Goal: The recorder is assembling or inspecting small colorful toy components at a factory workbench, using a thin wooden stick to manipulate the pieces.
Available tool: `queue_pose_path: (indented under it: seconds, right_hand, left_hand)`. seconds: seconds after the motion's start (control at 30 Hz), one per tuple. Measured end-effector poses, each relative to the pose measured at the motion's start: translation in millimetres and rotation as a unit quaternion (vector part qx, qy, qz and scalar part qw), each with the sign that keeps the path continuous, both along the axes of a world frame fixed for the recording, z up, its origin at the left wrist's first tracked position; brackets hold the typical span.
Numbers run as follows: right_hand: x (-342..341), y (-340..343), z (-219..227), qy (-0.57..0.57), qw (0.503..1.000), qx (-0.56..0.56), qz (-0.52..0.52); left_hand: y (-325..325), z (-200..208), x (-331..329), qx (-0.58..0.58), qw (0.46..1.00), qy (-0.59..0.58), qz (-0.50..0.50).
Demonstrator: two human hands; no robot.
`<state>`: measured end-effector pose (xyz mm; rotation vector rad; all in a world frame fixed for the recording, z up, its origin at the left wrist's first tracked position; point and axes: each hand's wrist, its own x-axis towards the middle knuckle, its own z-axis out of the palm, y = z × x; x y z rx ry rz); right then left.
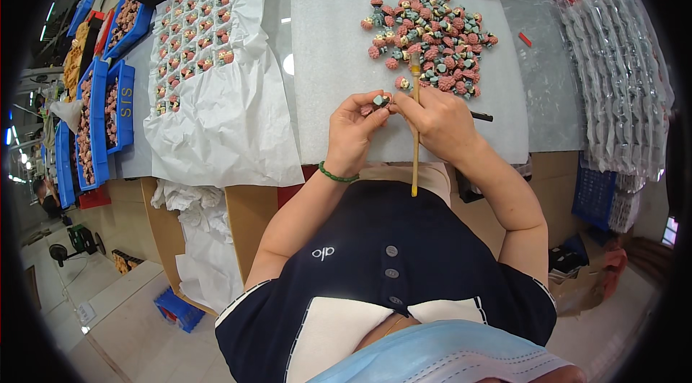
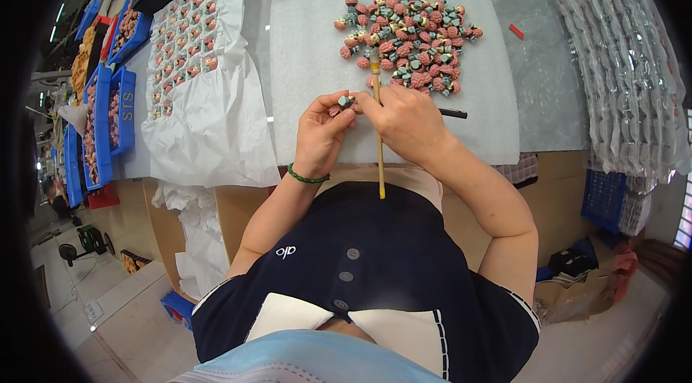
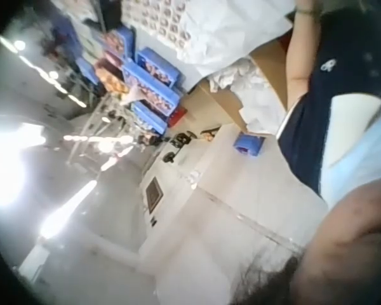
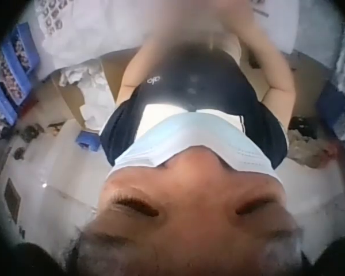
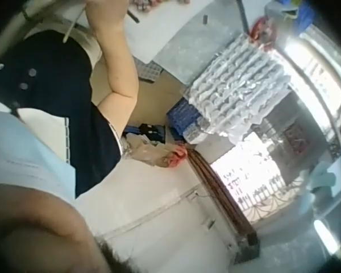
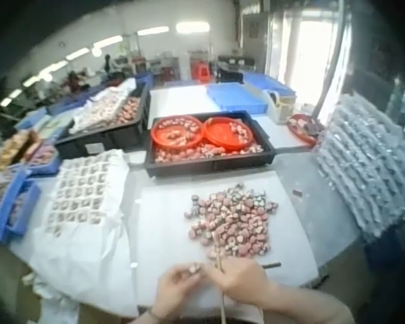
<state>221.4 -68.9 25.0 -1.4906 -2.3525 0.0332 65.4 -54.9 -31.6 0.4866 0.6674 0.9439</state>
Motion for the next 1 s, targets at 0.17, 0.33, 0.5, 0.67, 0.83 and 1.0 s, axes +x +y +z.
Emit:
queue_pose_path:
  seconds: [0.17,0.33,0.5,0.67,0.83,1.0]
  right_hand:
    - [-1.0,0.1,2.0,-0.007,1.000,0.003,-0.005]
    - [-0.6,0.2,1.9,-0.020,1.000,-0.002,0.002]
    - [-0.5,0.7,1.2,-0.033,0.999,0.008,0.011]
    - [-0.4,1.6,2.2,-0.028,1.000,0.002,0.011]
    - [0.0,2.8,1.6,-0.007,0.999,-0.031,0.009]
    - [-1.4,3.3,1.7,0.017,0.999,-0.042,0.007]
  left_hand:
    - [-0.3,-0.3,0.9,-0.002,1.000,0.004,0.002]
    - [-0.9,-0.4,0.7,-0.002,1.000,0.010,0.004]
    - [-0.7,-0.8,0.6,-0.003,1.000,0.013,0.008]
    - [-0.8,-1.4,-0.7,0.003,1.000,0.014,0.003]
    - [0.2,-1.9,-1.5,0.003,1.000,0.007,0.002]
    - [0.7,-3.6,-3.1,0.004,1.000,-0.005,0.002]
